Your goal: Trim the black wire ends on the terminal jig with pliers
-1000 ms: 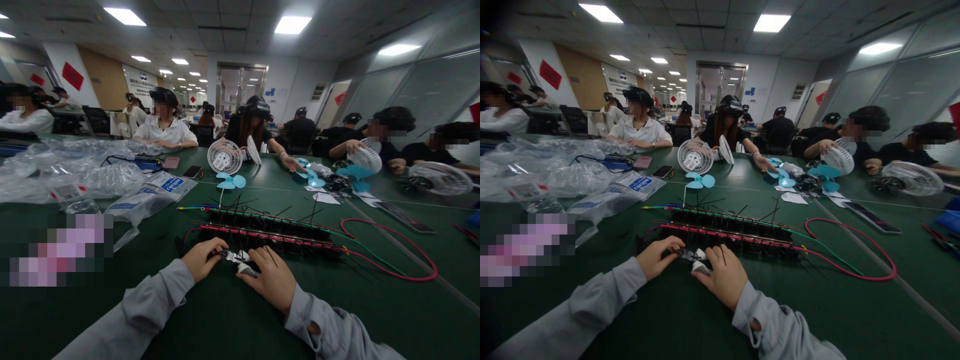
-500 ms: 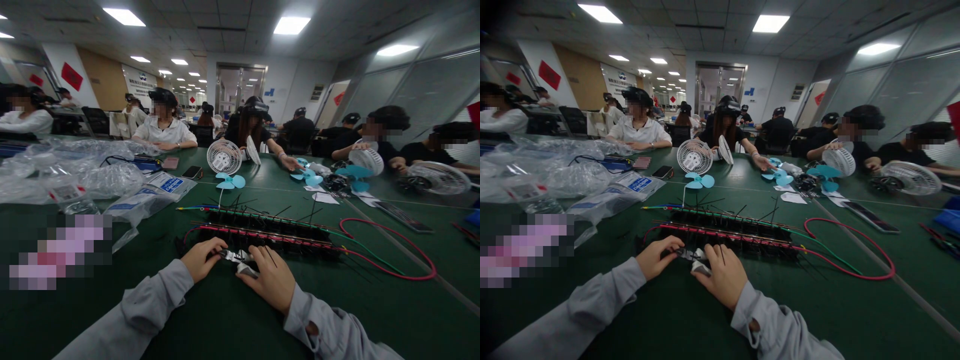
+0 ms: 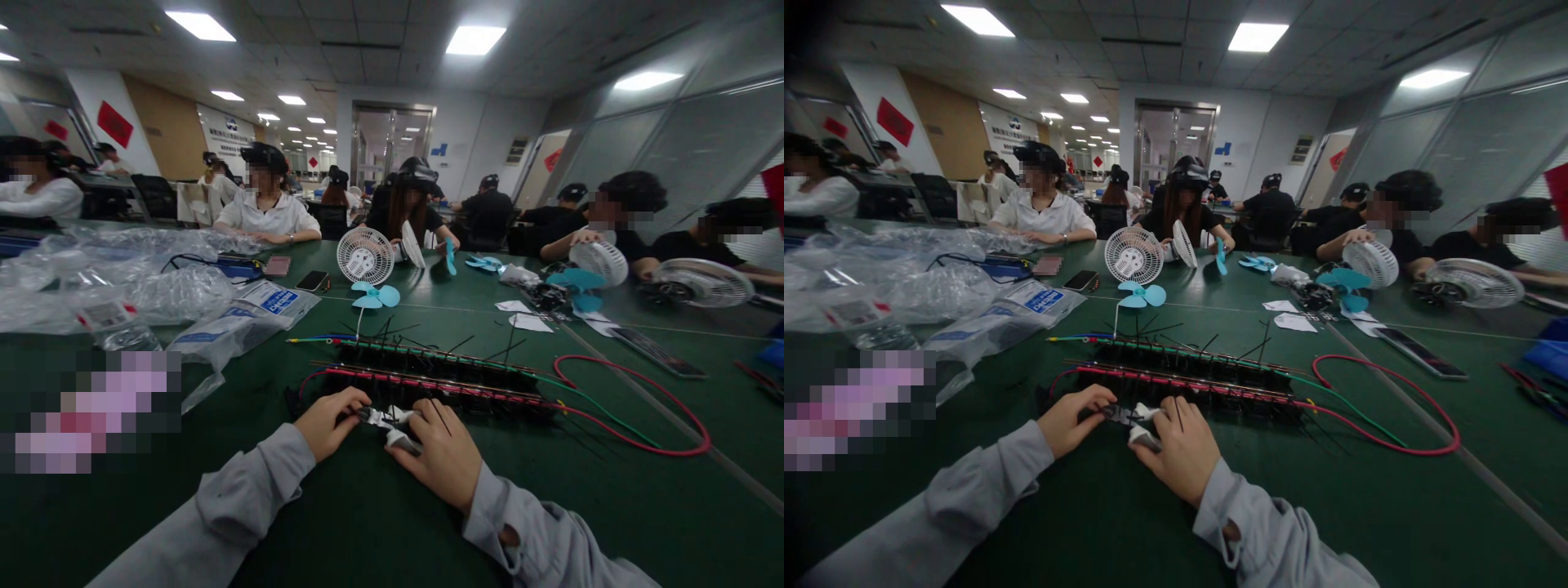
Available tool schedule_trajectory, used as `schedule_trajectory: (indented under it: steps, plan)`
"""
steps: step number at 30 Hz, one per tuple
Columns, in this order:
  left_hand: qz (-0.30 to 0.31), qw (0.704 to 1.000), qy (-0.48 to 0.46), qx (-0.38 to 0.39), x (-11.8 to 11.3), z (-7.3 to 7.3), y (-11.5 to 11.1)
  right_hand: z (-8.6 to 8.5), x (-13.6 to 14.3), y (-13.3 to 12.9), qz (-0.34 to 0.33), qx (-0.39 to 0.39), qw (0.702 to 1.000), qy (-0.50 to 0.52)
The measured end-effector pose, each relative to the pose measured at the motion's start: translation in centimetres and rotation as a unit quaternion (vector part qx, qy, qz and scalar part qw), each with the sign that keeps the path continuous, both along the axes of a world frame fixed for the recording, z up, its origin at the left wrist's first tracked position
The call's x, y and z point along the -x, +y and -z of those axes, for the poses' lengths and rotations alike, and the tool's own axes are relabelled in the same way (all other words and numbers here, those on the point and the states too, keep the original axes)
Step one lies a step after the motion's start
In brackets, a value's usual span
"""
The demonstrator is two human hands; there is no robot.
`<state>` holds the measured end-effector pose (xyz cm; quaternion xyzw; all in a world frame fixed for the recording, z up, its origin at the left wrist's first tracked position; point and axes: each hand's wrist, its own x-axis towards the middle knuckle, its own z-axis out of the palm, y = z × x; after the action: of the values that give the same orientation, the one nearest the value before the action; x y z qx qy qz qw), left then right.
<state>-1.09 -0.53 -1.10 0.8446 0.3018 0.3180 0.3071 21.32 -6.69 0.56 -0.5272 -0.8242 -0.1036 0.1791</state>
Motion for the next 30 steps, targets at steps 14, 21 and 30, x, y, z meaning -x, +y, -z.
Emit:
schedule_trajectory:
  steps: [14,21,30]
  plan:
    - [-0.007,1.0,0.0,0.008,0.04,-0.04,-0.02,0.11,-0.06,-0.02,-0.008,0.005,1.0,0.005]
    - [-0.004,1.0,-0.006,0.013,0.04,0.19,0.06,-0.03,-0.01,-0.16,-0.007,0.016,1.0,0.004]
    - [0.001,1.0,-0.004,0.009,0.04,0.02,0.04,-0.16,-0.04,-0.09,-0.006,0.008,1.0,0.001]
